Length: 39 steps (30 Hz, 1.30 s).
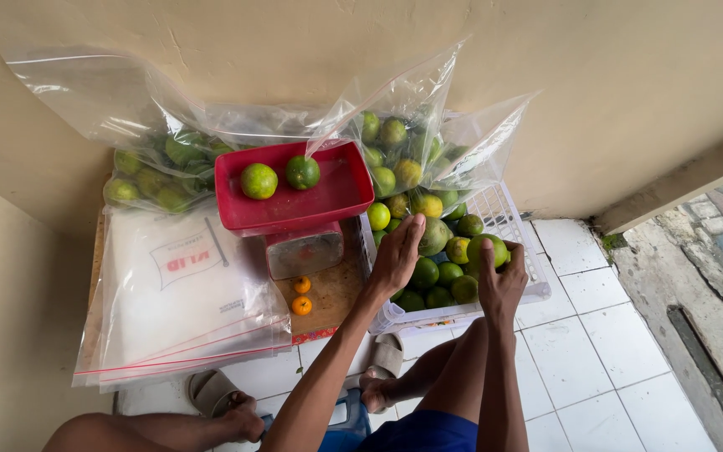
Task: The person picks up citrus fruits from a plastic crate and places them into a red scale to weigh them.
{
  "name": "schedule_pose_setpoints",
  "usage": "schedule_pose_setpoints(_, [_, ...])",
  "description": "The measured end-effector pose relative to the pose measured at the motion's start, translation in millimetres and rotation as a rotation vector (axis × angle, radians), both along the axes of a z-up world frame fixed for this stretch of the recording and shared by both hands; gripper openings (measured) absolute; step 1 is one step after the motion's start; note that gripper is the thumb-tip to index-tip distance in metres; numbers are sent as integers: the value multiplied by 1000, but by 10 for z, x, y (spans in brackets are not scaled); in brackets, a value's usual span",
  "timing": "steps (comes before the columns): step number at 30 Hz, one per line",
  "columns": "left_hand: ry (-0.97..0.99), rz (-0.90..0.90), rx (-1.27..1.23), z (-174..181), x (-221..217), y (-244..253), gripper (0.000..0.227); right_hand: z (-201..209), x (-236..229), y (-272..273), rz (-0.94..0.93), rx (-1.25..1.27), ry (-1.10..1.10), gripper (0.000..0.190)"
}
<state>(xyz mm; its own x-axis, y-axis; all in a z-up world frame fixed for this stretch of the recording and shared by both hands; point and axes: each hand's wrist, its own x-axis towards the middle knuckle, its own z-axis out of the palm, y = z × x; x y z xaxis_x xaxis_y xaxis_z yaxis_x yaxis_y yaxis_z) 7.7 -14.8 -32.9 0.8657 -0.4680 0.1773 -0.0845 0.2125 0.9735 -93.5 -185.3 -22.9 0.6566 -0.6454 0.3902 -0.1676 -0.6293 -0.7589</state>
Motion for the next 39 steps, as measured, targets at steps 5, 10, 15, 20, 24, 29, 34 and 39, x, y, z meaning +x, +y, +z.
schedule_pose_setpoints(5, [-111,27,69,305,-80,122,66,317,-21,246,54,168,-39,61])
schedule_pose_setpoints(10, [-187,69,64,318,-68,156,68,325,60,82,234,313,-59,65])
schedule_pose_setpoints(15, [-249,68,78,236,-82,128,65,364,229,-147,222,-66,286,65])
schedule_pose_setpoints(20, [-231,21,28,177,-22,96,77,139,547,-421,179,-399,533,54])
schedule_pose_setpoints(24, [-248,3,2,144,-1,92,86,-53,686,-575,148,-562,642,58])
schedule_pose_setpoints(29, [-254,-27,48,217,-20,137,84,-242,724,-692,100,-637,720,57])
schedule_pose_setpoints(34, [-279,-20,102,73,11,63,85,-3,571,-554,143,-591,698,56])
schedule_pose_setpoints(39, [-289,7,105,98,-7,73,85,72,426,-541,173,-587,706,53])
